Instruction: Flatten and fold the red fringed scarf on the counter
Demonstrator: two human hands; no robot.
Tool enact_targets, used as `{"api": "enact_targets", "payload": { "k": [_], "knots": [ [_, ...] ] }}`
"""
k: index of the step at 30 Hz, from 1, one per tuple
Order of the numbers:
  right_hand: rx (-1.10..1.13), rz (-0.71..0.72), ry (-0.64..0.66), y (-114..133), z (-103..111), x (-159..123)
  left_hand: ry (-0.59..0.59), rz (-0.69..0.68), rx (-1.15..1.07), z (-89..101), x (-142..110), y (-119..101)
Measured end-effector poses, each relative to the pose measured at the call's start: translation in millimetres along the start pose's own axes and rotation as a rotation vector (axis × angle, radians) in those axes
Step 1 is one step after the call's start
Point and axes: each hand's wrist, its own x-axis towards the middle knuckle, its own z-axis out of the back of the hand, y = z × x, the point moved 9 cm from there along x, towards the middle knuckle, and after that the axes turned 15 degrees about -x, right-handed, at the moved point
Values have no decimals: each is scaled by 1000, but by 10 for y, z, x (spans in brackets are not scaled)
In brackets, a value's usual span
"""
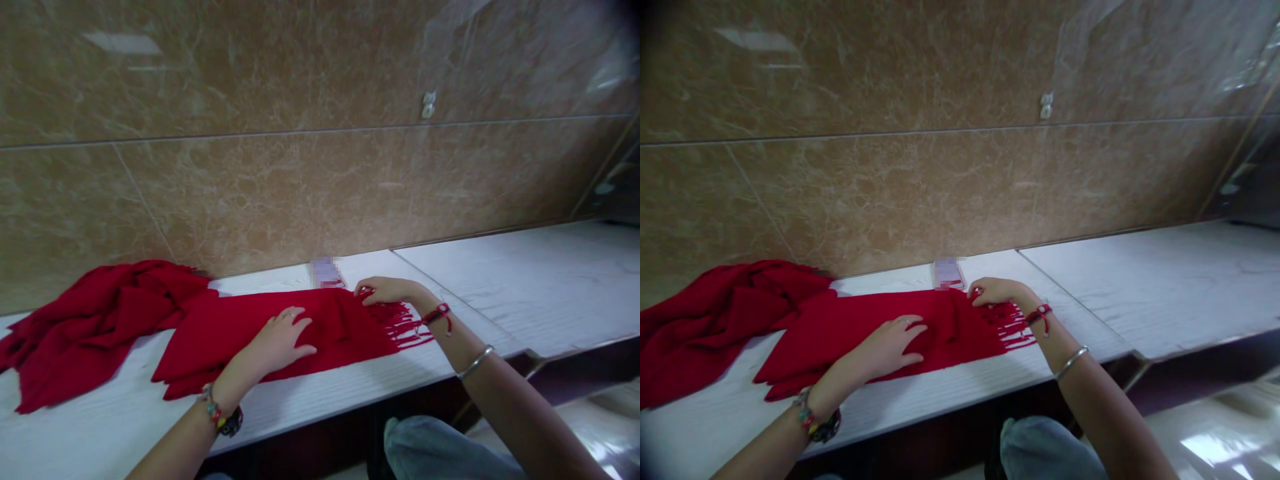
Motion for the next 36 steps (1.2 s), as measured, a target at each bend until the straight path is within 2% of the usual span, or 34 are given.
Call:
{"api": "enact_targets", "payload": {
  "k": [2,5,7,11,13,16,19,22,30,36],
  "knots": [
    [91,1,26,6,-38,6,61,-33,22,-118,25,-182],
    [124,-21,-110,-42,50,28,79,-12,79,-151,40,-240],
    [56,-66,-212,-121,122,35,81,-36,92,-147,44,-241],
    [-125,-141,-273,-215,165,33,56,-70,105,-143,55,-210],
    [-214,-104,-324,-115,206,-5,50,-55,130,-155,64,-183],
    [-361,83,-359,257,176,-103,62,-36,169,-173,59,-159],
    [-433,227,-245,549,-65,-188,89,-22,201,-185,21,-129],
    [-455,263,-200,622,-268,-248,107,27,234,-191,-20,-53],
    [-472,341,-294,595,-356,-430,-30,112,174,-28,21,116],
    [-558,231,-506,570,-316,-492,-63,184,141,228,8,156]
  ]
}}
